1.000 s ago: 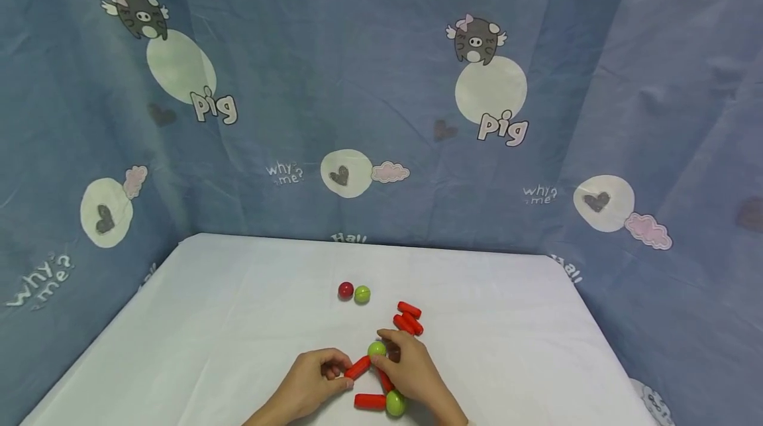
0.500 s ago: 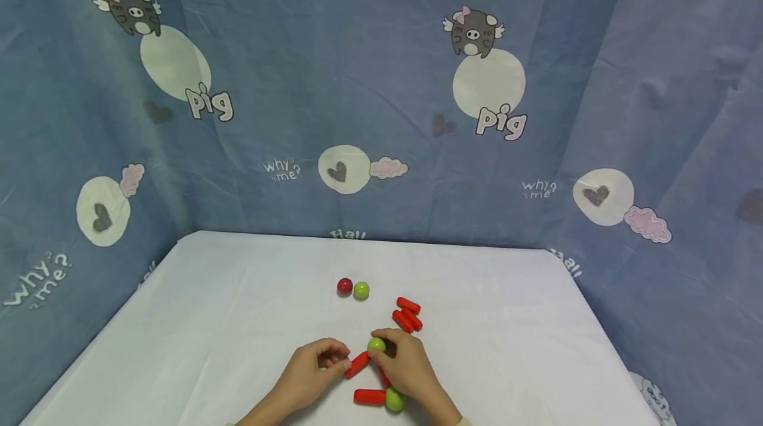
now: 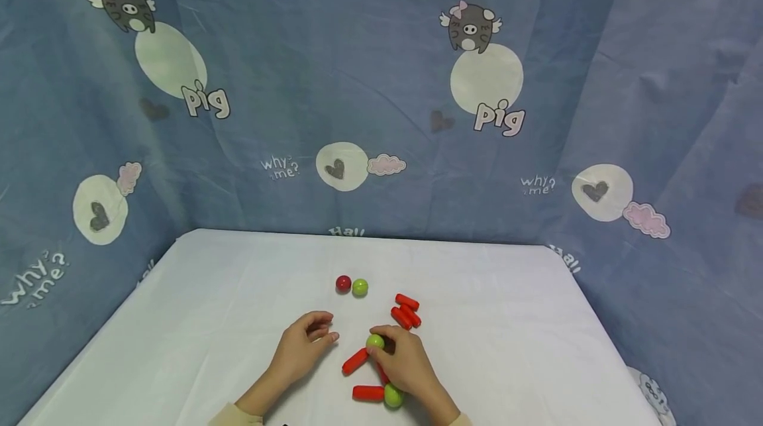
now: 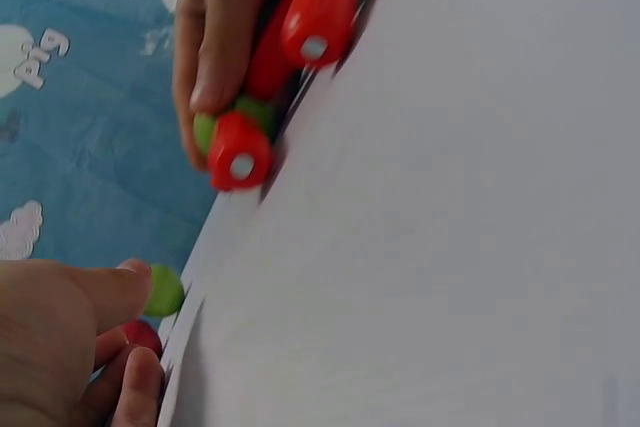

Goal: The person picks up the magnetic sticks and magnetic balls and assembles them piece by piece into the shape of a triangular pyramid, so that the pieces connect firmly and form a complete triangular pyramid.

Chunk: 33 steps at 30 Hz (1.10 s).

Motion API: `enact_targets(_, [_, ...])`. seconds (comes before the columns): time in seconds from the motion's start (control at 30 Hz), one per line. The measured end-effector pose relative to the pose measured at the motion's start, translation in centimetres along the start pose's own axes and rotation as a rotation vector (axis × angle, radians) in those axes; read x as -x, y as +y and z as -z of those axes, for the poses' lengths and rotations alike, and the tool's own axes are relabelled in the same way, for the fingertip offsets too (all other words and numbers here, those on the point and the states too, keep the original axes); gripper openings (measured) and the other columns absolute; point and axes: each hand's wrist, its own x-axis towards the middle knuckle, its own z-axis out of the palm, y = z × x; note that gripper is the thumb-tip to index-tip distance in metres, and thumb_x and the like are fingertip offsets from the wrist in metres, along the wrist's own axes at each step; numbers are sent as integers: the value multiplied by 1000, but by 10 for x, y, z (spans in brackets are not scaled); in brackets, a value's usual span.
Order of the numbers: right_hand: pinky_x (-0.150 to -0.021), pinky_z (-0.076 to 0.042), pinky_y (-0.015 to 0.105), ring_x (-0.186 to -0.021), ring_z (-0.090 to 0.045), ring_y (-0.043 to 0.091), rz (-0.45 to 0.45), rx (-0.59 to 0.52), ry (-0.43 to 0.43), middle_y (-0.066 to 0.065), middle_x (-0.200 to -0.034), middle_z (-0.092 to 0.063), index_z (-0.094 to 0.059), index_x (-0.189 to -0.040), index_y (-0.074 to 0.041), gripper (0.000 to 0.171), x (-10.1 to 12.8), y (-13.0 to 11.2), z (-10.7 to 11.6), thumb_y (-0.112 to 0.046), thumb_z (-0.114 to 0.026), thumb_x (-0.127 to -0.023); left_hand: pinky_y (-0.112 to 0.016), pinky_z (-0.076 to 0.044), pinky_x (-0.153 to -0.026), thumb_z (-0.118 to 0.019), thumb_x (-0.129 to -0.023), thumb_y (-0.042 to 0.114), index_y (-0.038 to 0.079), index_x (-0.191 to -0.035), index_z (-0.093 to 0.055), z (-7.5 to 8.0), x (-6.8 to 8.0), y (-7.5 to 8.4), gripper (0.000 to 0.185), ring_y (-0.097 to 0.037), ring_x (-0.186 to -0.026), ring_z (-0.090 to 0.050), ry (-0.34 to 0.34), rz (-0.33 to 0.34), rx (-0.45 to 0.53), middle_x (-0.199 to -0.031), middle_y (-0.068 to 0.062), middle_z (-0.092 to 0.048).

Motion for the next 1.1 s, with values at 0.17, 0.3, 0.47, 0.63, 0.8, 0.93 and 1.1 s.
enact_targets(0.17, [-87, -55, 36, -97, -61, 15, -17, -6, -6, 1, -114, -71, -72, -123, -15, 33, -1, 0, 0, -28, -76, -92, -26, -58, -88, -80, -86, 8, 1, -117, -68, 0, -15, -3, 34, -23, -103, -70, 66, 11, -10, -114, -13, -70])
enact_targets(0.3, [-87, -56, 36, -98, -61, 15, -17, -17, -6, 1, -115, -71, -72, -123, -15, 34, -1, 0, -1, -29, -76, -92, -30, -59, -89, -80, -87, 7, 0, -118, -68, 0, -26, -5, 34, -24, -104, -70, 98, 12, -10, -113, -14, -69])
enact_targets(0.47, [-86, -55, 33, -100, -61, 15, -6, -18, 2, 2, -117, -71, -72, -123, -16, 33, 0, 1, -1, -29, -76, -93, -31, -59, -90, -80, -87, 8, 0, -120, -67, -2, -41, -7, 36, -26, -106, -70, 124, 13, -40, -114, -15, -69])
enact_targets(0.63, [-86, -55, 33, -99, -61, 15, -7, -21, -3, 2, -117, -71, -72, -123, -16, 33, -1, 2, -1, -29, -76, -92, -34, -58, -92, -80, -88, 10, -1, -121, -67, -5, -51, -8, 38, -27, -107, -70, 133, 14, -73, -117, -16, -68])
enact_targets(0.8, [-86, -55, 34, -98, -60, 15, -14, -10, -8, 1, -115, -71, -72, -123, -16, 34, -2, 2, -1, -29, -76, -92, -37, -59, -91, -81, -86, 10, -1, -121, -68, -5, -59, -8, 38, -29, -106, -71, 147, -6, -98, -115, -17, -68])
enact_targets(0.93, [-85, -55, 32, -97, -60, 14, -10, -5, -4, 1, -115, -71, -72, -123, -17, 33, -1, 2, 0, -29, -76, -92, -35, -58, -93, -81, -86, 9, -1, -123, -67, -6, -66, -8, 42, -30, -109, -70, 130, -17, -94, -116, -17, -68])
enact_targets(1.1, [-86, -55, 32, -98, -61, 14, -6, -5, 0, 1, -115, -71, -72, -122, -16, 33, 0, 2, 0, -29, -76, -92, -35, -57, -95, -82, -85, 11, -1, -126, -66, -8, -74, -10, 45, -31, -113, -68, 104, -13, -84, -120, -18, -67])
